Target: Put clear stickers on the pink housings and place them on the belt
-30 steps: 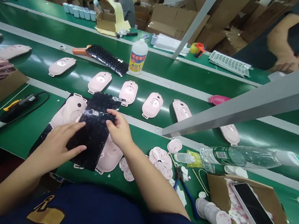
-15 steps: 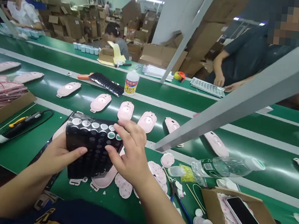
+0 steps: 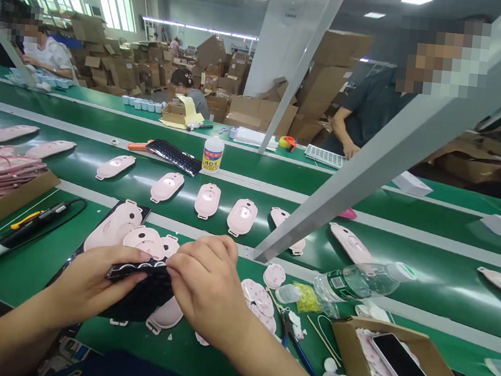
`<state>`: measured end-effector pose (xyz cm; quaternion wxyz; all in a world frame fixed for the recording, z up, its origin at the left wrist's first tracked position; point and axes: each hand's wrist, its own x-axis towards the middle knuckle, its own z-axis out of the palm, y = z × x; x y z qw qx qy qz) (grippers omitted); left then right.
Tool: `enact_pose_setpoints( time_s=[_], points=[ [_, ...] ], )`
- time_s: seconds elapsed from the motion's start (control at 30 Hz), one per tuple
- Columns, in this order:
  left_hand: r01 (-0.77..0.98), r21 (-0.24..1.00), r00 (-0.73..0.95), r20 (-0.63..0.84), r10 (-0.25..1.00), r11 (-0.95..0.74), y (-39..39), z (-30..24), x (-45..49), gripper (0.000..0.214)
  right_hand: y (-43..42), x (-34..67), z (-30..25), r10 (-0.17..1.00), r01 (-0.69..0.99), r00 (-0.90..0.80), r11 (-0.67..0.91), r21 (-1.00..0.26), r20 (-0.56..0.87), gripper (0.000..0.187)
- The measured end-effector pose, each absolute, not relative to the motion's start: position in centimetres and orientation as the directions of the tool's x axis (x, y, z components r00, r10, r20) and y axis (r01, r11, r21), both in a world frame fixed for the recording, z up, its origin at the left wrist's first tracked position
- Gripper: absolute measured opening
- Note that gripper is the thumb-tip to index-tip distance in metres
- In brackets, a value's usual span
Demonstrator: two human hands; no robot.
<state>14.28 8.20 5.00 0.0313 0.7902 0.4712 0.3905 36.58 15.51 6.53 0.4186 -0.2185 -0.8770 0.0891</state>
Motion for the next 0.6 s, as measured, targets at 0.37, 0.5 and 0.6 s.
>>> enact_pose_setpoints(
  time_s=[0.37, 0.5, 0.6],
  points=[
    [0.121, 0.986, -0.321, -0.068, 0.945, 0.112, 11.9, 3.6, 9.5, 0.044, 25.0, 34.8, 3.8, 0.127, 0.261, -0.544, 0.965, 0.024, 0.829, 0.024],
    [-0.103, 0.964, -0.498, -0.262, 0.826, 0.244, 12.0, 3.5, 8.3, 0.065, 39.1, 32.1, 0.1, 0.915, 0.736, -0.346, 0.401, -0.545, 0.206, 0.021],
    [-0.136, 0.934, -0.569, -0.348, 0.745, 0.331, 11.8, 3.7, 8.2, 0.076, 46.4, 30.8, -3.9, 0.952, 0.801, -0.305, 0.259, -0.54, 0.003, 0.015]
  ],
)
